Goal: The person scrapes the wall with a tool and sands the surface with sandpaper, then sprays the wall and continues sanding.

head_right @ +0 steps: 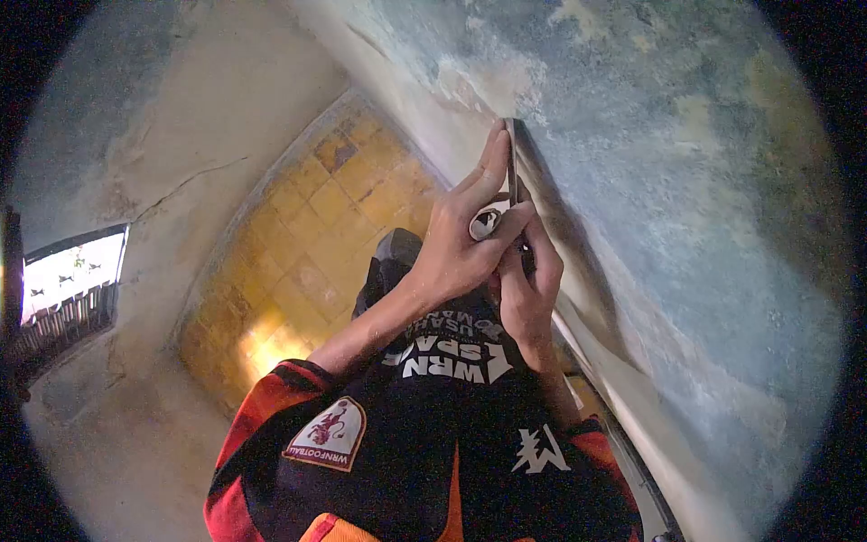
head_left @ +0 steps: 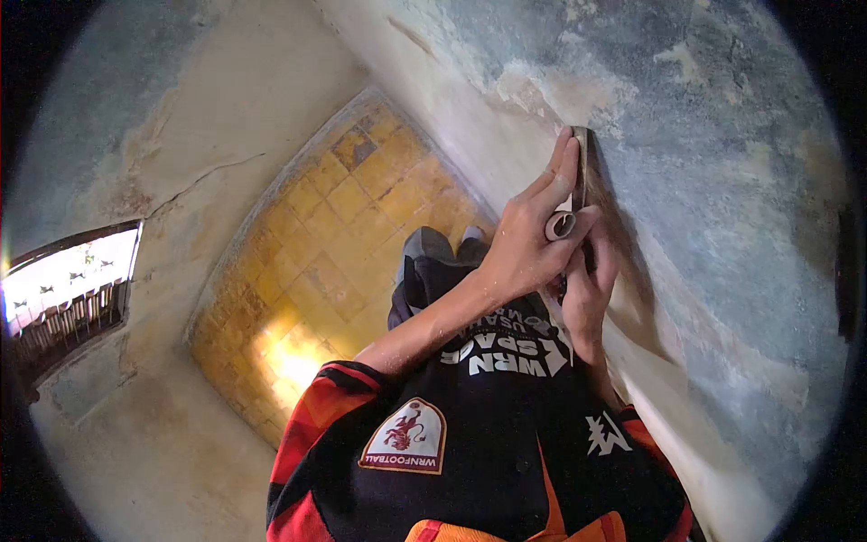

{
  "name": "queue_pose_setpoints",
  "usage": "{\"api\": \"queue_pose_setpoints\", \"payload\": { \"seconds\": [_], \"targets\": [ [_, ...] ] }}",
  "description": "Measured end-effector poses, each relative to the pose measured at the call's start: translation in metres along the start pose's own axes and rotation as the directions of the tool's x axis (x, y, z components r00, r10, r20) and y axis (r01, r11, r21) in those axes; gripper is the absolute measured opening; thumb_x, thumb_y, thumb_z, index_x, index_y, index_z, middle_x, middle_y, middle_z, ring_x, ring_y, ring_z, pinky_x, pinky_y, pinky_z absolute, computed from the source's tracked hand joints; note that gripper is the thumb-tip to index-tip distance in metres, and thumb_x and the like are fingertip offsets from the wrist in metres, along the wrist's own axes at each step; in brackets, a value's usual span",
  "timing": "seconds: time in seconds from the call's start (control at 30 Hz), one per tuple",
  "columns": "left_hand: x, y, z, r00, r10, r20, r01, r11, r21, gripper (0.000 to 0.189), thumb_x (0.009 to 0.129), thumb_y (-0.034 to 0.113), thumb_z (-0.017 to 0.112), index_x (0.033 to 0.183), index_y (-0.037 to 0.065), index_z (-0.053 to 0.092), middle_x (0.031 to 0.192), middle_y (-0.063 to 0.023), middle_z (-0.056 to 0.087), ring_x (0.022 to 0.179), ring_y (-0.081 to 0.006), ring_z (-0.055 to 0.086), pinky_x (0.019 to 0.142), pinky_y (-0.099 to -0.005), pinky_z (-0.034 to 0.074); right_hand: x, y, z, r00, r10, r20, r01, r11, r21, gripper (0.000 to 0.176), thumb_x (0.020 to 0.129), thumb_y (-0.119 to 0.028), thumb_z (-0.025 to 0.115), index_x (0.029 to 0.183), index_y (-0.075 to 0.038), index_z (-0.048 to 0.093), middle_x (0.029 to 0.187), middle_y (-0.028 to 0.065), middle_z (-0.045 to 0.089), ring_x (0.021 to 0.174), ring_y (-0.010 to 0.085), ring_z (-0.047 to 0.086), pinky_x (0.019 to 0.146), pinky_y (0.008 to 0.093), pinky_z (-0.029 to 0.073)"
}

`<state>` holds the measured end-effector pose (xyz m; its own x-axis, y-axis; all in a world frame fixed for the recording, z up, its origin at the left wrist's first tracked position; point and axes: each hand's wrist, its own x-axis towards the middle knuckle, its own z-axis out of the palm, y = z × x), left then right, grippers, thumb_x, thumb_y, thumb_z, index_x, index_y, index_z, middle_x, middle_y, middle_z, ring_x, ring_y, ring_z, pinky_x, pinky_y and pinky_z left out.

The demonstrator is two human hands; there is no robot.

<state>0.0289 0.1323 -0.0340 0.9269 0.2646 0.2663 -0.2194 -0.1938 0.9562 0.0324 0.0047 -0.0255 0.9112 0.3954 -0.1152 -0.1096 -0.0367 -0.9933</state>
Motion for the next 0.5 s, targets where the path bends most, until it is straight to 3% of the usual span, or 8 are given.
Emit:
{"api": "queue_pose_setpoints", "payload": {
  "seconds": [0.13, 0.3, 0.5],
  "targets": [
    [-0.002, 0.003, 0.001, 1.000, -0.018, 0.019, 0.018, 1.000, 0.001, 0.073, 0.091, 0.009, 0.065, 0.153, -0.004, 0.027, 0.157, -0.0271, 0.030, 0.144, -0.0366, 0.033, 0.110, -0.0384, 0.040, -0.006, -0.004, -0.005, 0.994, 0.112, -0.017, -0.112, 0.994, -0.004, 0.039, 0.100, -0.010, 0.050, 0.137, 0.003, 0.050, 0.084, -0.0006, 0.058, 0.058, 0.0021, 0.045, 0.048, 0.0183, 0.034],
    [-0.005, 0.000, -0.004, 0.996, -0.065, 0.067, 0.066, 0.998, -0.010, 0.069, 0.092, 0.010, 0.064, 0.151, -0.004, 0.031, 0.154, -0.0275, 0.036, 0.136, -0.0379, 0.045, 0.103, -0.0389, 0.046, -0.010, -0.012, 0.001, 0.970, 0.239, -0.039, -0.238, 0.971, 0.016, 0.048, 0.099, -0.007, 0.050, 0.145, 0.004, 0.044, 0.103, 0.0049, 0.062, 0.072, 0.0043, 0.052, 0.058, 0.0181, 0.040],
    [0.001, 0.009, -0.014, 0.997, -0.069, 0.041, 0.069, 0.998, -0.003, 0.064, 0.091, 0.009, 0.064, 0.148, -0.005, 0.037, 0.139, -0.0313, 0.050, 0.117, -0.0411, 0.061, 0.092, -0.0401, 0.052, -0.006, -0.011, 0.020, 0.990, 0.049, -0.135, -0.064, 0.992, -0.111, 0.048, 0.098, -0.007, 0.049, 0.145, 0.003, 0.046, 0.098, 0.0026, 0.062, 0.068, 0.0030, 0.051, 0.056, 0.0172, 0.038]
  ]
}}
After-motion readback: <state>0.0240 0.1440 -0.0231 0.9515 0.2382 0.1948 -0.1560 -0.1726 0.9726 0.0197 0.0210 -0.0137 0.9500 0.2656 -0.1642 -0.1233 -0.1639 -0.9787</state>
